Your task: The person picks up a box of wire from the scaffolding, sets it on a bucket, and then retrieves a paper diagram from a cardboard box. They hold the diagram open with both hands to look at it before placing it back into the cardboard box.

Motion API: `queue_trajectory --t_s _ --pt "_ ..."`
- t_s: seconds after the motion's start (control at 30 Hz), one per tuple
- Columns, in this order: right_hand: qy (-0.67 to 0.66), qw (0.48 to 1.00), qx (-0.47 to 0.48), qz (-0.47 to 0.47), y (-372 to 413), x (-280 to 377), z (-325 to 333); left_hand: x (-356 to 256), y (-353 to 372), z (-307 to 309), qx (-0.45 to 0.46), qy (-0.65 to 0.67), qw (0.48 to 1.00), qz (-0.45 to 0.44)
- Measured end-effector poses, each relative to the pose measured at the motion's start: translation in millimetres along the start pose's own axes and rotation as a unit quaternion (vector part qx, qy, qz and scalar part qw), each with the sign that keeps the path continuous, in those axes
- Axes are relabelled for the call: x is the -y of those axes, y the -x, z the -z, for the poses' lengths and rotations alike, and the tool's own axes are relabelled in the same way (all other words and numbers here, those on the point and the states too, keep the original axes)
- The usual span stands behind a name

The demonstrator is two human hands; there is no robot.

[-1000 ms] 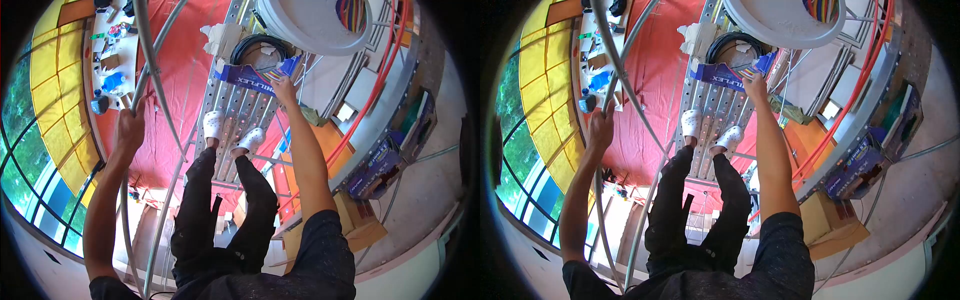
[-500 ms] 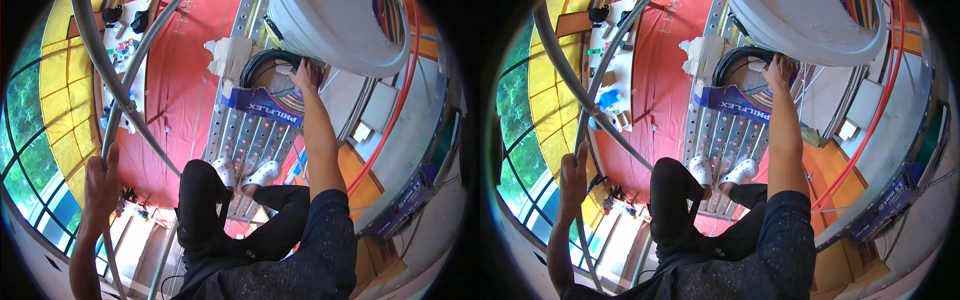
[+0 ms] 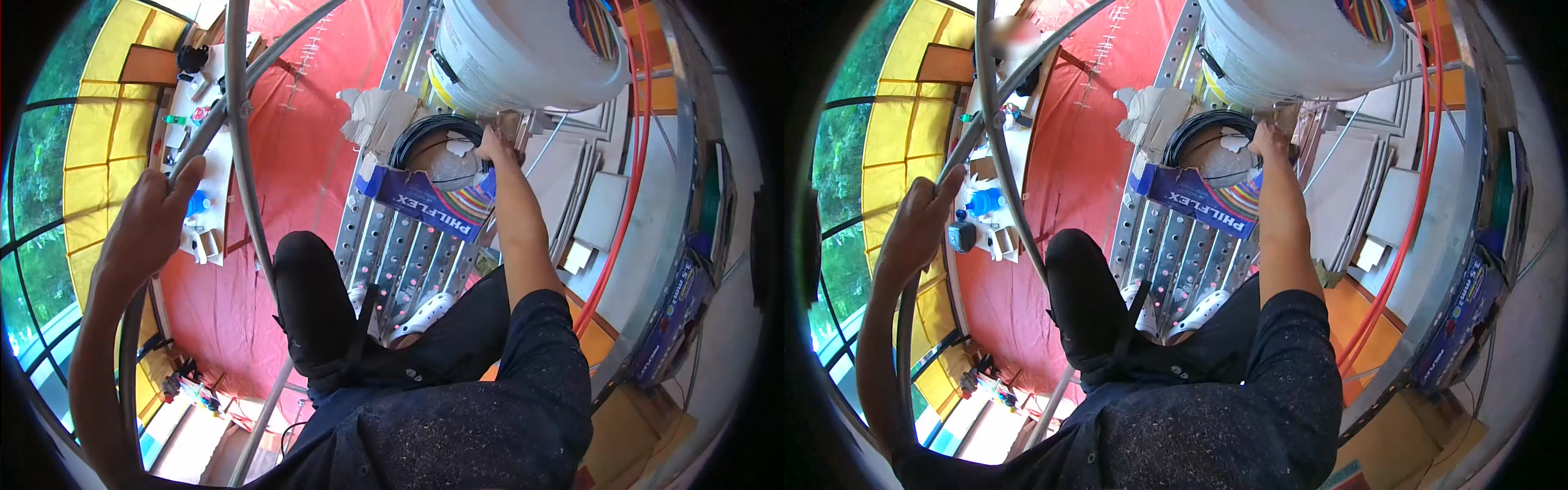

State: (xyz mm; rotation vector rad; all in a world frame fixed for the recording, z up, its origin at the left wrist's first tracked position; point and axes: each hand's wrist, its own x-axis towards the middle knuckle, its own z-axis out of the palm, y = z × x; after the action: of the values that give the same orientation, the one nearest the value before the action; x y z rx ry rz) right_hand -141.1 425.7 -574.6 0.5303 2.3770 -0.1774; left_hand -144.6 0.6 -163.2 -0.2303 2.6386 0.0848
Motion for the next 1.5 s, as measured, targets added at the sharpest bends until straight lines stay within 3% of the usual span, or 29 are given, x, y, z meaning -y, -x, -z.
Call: queue_trajectory --t_s 0.1,0.17,0.2,0.3,0.33,0.4,0.43,0.47,0.5,0.57,0.63,0.77,0.83,0.87,1.0,1.2,1.3,1.5 --pt "-0.011 0.998 0.062 0.023 -7 -28 -31 -1 -2 2 0.015 -0.008 1.0 0.004" --pt "-0.077 0.985 0.138 0.064 9 -45 -35 15 -9 -5 -0.004 -0.055 0.994 -0.09" --pt "-0.157 0.978 0.128 0.048 25 -48 -37 18 -10 -4 -0.015 -0.077 0.987 -0.137" --pt "-0.339 0.928 0.154 -0.003 91 -43 -25 -6 1 5 0.035 -0.017 0.999 -0.001" --pt "-0.414 0.898 0.151 -0.013 77 -52 -66 1 -4 1 0.006 -0.028 0.999 -0.039" --pt "-0.433 0.897 0.091 0.027 101 -58 -56 2 -4 1 0.015 -0.009 0.999 -0.045" --pt "-0.371 0.925 0.043 0.073 157 -37 -16 3 -3 1 0.017 -0.001 0.999 -0.051" --pt "-0.364 0.931 0.01 0.042 165 -36 -26 18 -16 -8 0.001 -0.082 0.987 -0.139" --pt "-0.355 0.935 -0.02 0.014 164 -36 -41 1 1 1 -0.014 -0.026 0.998 -0.059" --pt "-0.396 0.914 -0.049 0.073 176 -38 -67 -8 10 9 0.034 0.021 0.998 -0.043" --pt "-0.373 0.924 -0.046 0.067 188 -32 -86 -6 6 7 0.042 0.019 0.998 -0.044" --pt "-0.315 0.926 -0.107 0.176 257 -13 -24 -8 15 11 0.02 0.029 0.997 -0.064" --pt "-0.31 0.919 -0.118 0.212 263 -28 -14 12 -13 -4 -0.002 -0.012 0.991 -0.134" --pt "-0.342 0.902 -0.134 0.228 269 -34 -9 20 -23 -10 -0.01 -0.033 0.985 -0.168" --pt "-0.462 0.842 -0.133 0.242 296 -54 26 11 -10 -6 -0.016 -0.03 0.986 -0.162" --pt "-0.551 0.769 -0.2 0.255 336 -55 87 -2 9 13 0.071 0.041 0.993 -0.09" --pt "-0.645 0.707 -0.192 0.217 363 -43 122 -1 10 13 0.067 0.051 0.991 -0.1" --pt "-0.799 0.547 -0.192 0.162 342 -31 153 -3 15 13 0.046 0.072 0.994 -0.072"
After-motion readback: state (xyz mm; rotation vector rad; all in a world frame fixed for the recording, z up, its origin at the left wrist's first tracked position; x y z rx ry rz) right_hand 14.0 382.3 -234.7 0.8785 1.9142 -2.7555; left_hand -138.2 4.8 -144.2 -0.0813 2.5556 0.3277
